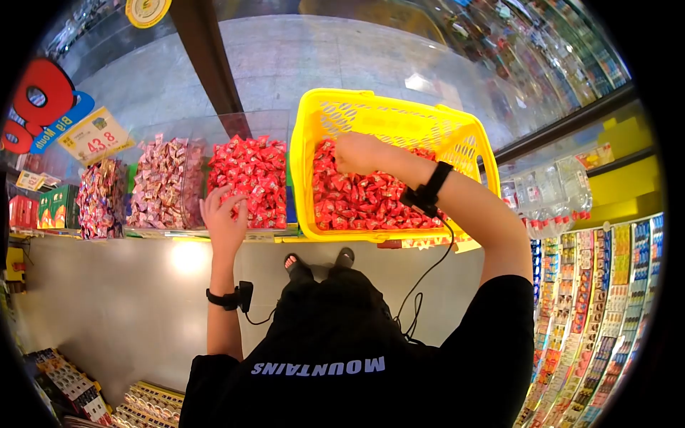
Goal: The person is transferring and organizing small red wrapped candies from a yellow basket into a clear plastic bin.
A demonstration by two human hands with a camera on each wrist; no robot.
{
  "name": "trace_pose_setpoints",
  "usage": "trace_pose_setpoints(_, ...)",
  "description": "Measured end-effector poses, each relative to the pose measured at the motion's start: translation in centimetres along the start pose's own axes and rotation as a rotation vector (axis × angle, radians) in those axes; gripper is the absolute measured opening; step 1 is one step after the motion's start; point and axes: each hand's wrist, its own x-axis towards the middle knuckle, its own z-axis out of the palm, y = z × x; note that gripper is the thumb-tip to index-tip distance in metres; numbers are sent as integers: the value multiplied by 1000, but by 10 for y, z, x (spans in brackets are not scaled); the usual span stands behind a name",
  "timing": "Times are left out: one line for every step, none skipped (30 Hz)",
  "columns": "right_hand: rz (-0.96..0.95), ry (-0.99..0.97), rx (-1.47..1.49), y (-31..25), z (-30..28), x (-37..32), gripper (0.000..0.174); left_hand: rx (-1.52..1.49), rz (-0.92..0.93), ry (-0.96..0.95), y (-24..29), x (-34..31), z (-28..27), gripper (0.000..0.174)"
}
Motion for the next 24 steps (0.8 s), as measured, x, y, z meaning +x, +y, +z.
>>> trace_pose_setpoints(-99, 33, 25, 1, -10, -16, 19, -23, 40, 48, 9, 5, -9, 14)
trace_pose_setpoints(-179, 126, 83, 2, -17, -36, 18, -61, 59, 78, 22, 9, -16, 14)
trace_pose_setpoints(-257, 219, 143, -4, -23, -63, 17, -101, 78, 105, 41, 16, -28, 15)
trace_pose_setpoints(-334, 314, 203, -9, -27, -88, 16, -140, 98, 130, 61, 23, -39, 16)
trace_pose_setpoints(-351, 373, 235, -13, -28, -109, 14, -173, 128, 131, 83, 26, -48, 20)
trace_pose_setpoints(-366, 432, 267, -18, -26, -126, 13, -176, 193, 82, 107, 30, -55, 22)
trace_pose_setpoints(-388, 521, 270, -21, -19, -143, 13, -179, 256, 36, 134, 33, -61, 25)
trace_pose_setpoints(-412, 613, 272, -24, -12, -157, 13, -179, 320, -9, 159, 34, -63, 28)
trace_pose_setpoints(-435, 707, 271, -26, -4, -170, 13, -196, 361, -102, 181, 33, -60, 31)
trace_pose_setpoints(-442, 787, 274, -27, 7, -179, 13, -211, 402, -194, 202, 32, -57, 34)
trace_pose_setpoints(-450, 867, 275, -26, 20, -187, 13, -223, 441, -285, 220, 30, -51, 37)
trace_pose_setpoints(-457, 948, 274, -24, 33, -194, 14, -357, 417, -351, 230, 24, -37, 37)
trace_pose_setpoints(-442, 979, 319, -22, 47, -199, 17, -336, 450, -381, 236, 21, -27, 37)
trace_pose_setpoints(-404, 1028, 338, -17, 58, -203, 18, -312, 478, -409, 243, 19, -20, 36)
trace_pose_setpoints(-373, 1071, 358, -11, 69, -205, 19, -292, 471, -390, 253, 18, -16, 31)
trace_pose_setpoints(-352, 1109, 382, -7, 77, -208, 20, -267, 493, -383, 257, 17, -11, 30)
trace_pose_setpoints(-307, 1115, 381, -3, 83, -213, 23, -234, 505, -374, 256, 14, -4, 29)
trace_pose_setpoints(-293, 1116, 373, 1, 90, -216, 24, -194, 510, -364, 256, 13, -2, 29)
trace_pose_setpoints(-289, 1117, 367, 6, 95, -216, 25, -151, 500, -348, 261, 13, -3, 25)
trace_pose_setpoints(-288, 1118, 364, 9, 101, -216, 26, -144, 478, -322, 262, 12, -5, 24)
trace_pose_setpoints(-259, 1093, 383, 10, 103, -218, 28, -139, 458, -295, 262, 12, -8, 23)
trace_pose_setpoints(-239, 1092, 359, 13, 106, -217, 28, -135, 445, -266, 258, 14, -13, 22)
trace_pose_setpoints(-220, 1099, 325, 17, 108, -216, 26, -154, 428, -178, 249, 16, -17, 20)
trace_pose_setpoints(-194, 1107, 288, 21, 111, -215, 25, -71, 384, -98, 238, 20, -22, 20)
